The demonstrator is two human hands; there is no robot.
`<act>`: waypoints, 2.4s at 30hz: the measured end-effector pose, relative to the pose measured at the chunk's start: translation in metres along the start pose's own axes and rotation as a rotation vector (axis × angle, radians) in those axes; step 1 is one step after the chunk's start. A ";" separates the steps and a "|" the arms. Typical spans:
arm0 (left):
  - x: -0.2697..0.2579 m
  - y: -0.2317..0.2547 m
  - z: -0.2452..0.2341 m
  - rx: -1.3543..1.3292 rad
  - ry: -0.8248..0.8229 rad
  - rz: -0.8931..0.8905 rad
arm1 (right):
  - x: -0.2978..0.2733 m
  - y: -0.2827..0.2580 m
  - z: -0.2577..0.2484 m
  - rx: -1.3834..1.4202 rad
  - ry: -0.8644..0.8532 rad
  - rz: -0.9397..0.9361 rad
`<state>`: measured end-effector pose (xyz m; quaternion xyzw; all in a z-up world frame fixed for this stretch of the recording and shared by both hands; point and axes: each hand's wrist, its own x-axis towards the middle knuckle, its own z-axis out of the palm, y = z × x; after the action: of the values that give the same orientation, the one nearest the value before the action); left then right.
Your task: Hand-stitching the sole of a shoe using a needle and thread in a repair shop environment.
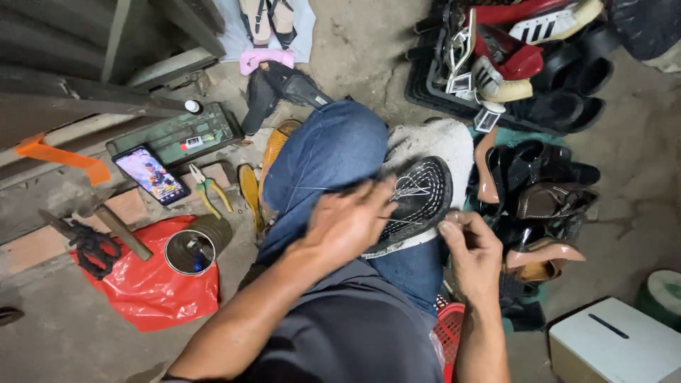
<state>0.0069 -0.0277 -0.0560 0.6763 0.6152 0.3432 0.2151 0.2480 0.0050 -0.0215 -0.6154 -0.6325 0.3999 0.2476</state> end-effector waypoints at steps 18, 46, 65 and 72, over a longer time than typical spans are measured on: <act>0.005 0.021 0.004 -0.145 -0.148 0.079 | 0.002 -0.004 -0.018 -0.399 0.298 -0.304; 0.009 0.022 0.005 -0.114 -0.346 -0.021 | 0.006 -0.032 0.004 -0.365 -0.164 -0.079; 0.002 0.018 -0.041 -0.359 -0.113 -0.098 | -0.003 -0.041 0.006 -0.269 0.082 -0.173; 0.000 0.028 -0.063 -0.225 0.010 -0.018 | 0.005 -0.012 -0.007 -0.169 0.009 0.007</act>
<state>-0.0200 -0.0399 0.0064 0.6406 0.5799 0.4116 0.2897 0.2465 0.0122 -0.0091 -0.6382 -0.6607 0.3432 0.1962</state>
